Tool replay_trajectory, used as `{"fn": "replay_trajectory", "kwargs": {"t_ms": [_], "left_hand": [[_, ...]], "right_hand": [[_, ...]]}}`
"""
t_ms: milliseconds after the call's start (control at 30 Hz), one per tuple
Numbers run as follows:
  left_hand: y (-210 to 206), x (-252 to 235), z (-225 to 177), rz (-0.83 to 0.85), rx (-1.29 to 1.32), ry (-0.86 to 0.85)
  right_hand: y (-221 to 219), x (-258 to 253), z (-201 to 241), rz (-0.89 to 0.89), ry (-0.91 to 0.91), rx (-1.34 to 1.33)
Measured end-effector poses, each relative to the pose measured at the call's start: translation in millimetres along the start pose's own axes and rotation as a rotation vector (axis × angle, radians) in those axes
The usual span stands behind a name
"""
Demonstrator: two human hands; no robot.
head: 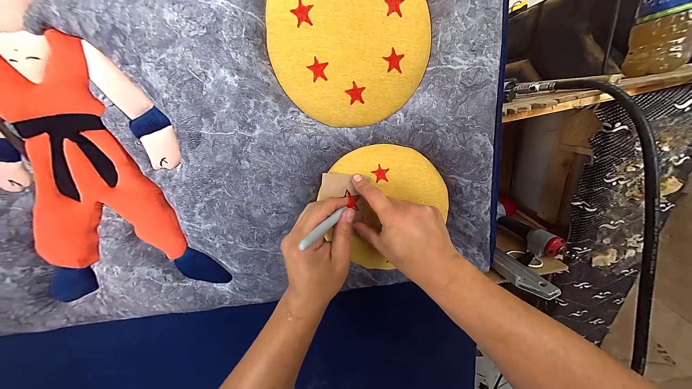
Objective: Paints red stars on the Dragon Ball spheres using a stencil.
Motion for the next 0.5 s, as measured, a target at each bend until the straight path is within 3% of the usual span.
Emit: {"fn": "replay_trajectory", "kwargs": {"t_ms": [333, 500], "left_hand": [[8, -1, 4, -0.023, -0.100, -0.057], [4, 10, 4, 0.016, -0.008, -0.102]], "right_hand": [[-1, 1, 2, -0.005, 0.001, 0.001], [-1, 1, 1, 0.008, -0.007, -0.005]]}}
Point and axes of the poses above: each hand's wrist, its own x-axis away from the middle knuckle, its own y-axis out of the back of the hand, z = x × y, the point moved 6 cm from there along -x, towards the middle knuckle, and after that the axes turned 9 degrees about -x, right-handed, at the moved point
